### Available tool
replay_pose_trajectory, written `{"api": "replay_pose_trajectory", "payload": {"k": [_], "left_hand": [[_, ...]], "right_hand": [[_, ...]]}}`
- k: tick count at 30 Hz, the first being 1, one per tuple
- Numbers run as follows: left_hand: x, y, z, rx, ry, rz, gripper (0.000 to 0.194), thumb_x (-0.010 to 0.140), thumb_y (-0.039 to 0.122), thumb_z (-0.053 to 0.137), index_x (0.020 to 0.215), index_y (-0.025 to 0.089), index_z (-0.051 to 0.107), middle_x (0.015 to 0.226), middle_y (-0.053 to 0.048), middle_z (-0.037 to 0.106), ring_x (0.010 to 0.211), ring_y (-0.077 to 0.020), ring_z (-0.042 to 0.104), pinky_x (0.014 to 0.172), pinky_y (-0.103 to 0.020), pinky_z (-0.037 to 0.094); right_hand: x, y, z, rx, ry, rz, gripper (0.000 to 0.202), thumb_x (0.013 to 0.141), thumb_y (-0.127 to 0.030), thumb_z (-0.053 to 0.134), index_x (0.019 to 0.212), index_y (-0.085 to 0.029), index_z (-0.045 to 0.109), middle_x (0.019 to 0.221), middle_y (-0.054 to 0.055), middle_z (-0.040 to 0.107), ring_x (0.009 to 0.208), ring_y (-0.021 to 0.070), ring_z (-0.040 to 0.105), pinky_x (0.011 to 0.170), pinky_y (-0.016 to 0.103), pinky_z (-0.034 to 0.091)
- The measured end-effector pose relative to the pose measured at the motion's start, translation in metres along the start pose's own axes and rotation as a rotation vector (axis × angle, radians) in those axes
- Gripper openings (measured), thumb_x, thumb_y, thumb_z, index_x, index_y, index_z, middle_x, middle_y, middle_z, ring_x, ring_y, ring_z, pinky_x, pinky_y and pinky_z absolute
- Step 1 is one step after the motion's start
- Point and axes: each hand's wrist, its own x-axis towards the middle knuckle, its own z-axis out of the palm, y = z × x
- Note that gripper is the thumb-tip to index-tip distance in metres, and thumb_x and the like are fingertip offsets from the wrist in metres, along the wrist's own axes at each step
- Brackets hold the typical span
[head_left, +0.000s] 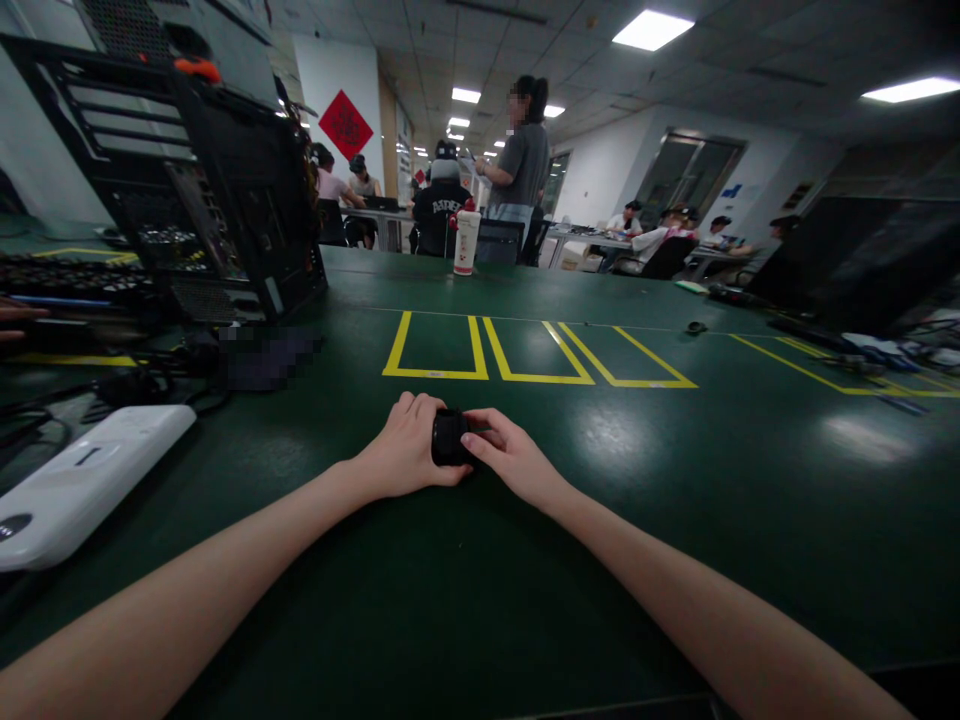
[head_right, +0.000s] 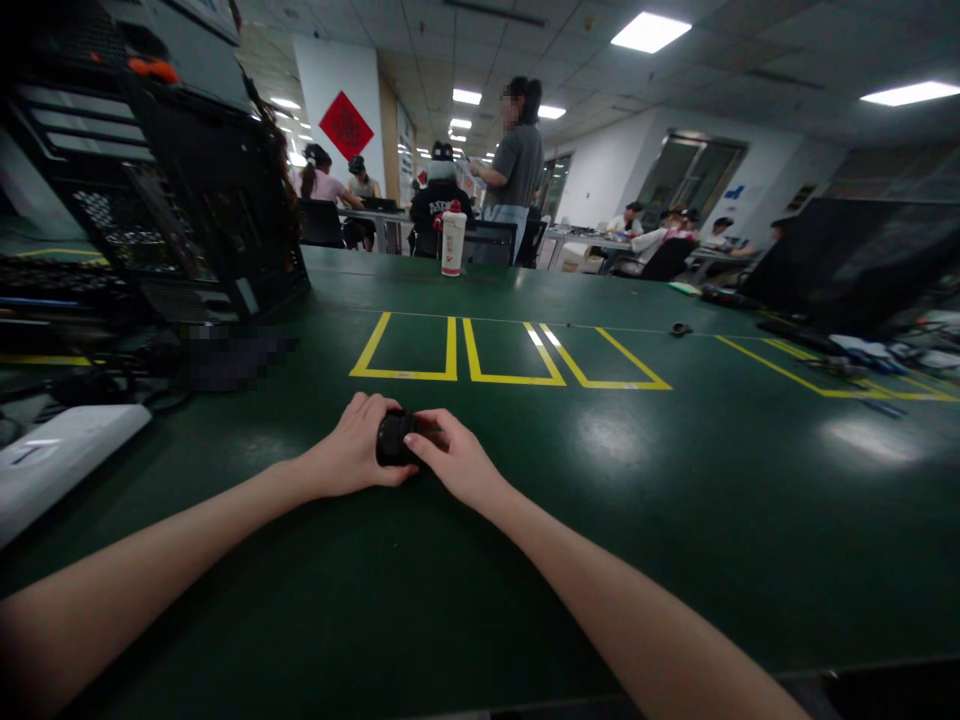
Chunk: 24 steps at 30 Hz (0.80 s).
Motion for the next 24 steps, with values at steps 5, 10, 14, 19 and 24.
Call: {"api": "replay_pose_trajectory", "payload": {"k": [5, 10, 14, 19, 24], "left_hand": [[0.0000, 0.0011, -0.0001, -0.001, 0.010, 0.010, 0.059, 0.064, 0.054, 0.058, 0.103, 0.012, 0.043, 0.096, -0.009, 0.046, 0.086, -0.0229, 0.041, 0.075, -0.037, 0.041], [0.0012, 0.0004, 0.0009, 0.025, 0.015, 0.017, 0.061, 0.064, 0.055, 0.058, 0.103, 0.011, 0.043, 0.096, -0.010, 0.046, 0.086, -0.0234, 0.041, 0.076, -0.038, 0.041], [0.0014, -0.0010, 0.0026, 0.043, 0.038, 0.026, 0.061, 0.063, 0.055, 0.059, 0.102, 0.011, 0.044, 0.094, -0.009, 0.046, 0.085, -0.0236, 0.041, 0.077, -0.038, 0.040], [0.0006, -0.0008, 0.0017, 0.009, 0.027, 0.015, 0.060, 0.064, 0.056, 0.057, 0.102, 0.013, 0.044, 0.094, -0.009, 0.046, 0.085, -0.0232, 0.041, 0.074, -0.037, 0.041], [0.0000, -0.0011, 0.0012, 0.003, 0.029, 0.017, 0.058, 0.064, 0.053, 0.058, 0.103, 0.012, 0.044, 0.095, -0.009, 0.047, 0.085, -0.0233, 0.041, 0.074, -0.038, 0.041]], "right_hand": [[-0.0071, -0.0047, -0.0002, -0.034, -0.050, -0.095, 0.029, 0.078, -0.020, 0.055, 0.104, -0.024, 0.044, 0.109, 0.003, 0.050, 0.103, 0.0173, 0.052, 0.089, 0.037, 0.045], [-0.0063, -0.0052, 0.0015, -0.017, -0.019, -0.090, 0.014, 0.082, -0.027, 0.050, 0.095, -0.023, 0.046, 0.098, 0.001, 0.053, 0.090, 0.0155, 0.057, 0.078, 0.034, 0.049], [-0.0018, -0.0026, 0.0031, -0.033, 0.040, -0.083, 0.017, 0.080, -0.026, 0.052, 0.096, -0.022, 0.045, 0.099, 0.003, 0.052, 0.092, 0.0163, 0.056, 0.080, 0.035, 0.048], [-0.0019, -0.0005, 0.0023, -0.072, 0.019, -0.031, 0.029, 0.081, -0.027, 0.049, 0.109, -0.021, 0.043, 0.111, 0.006, 0.050, 0.103, 0.0183, 0.052, 0.088, 0.039, 0.045], [-0.0075, -0.0038, 0.0035, -0.047, -0.017, -0.102, 0.027, 0.079, -0.021, 0.053, 0.104, -0.023, 0.043, 0.108, 0.003, 0.051, 0.105, 0.0162, 0.051, 0.090, 0.036, 0.044]]}}
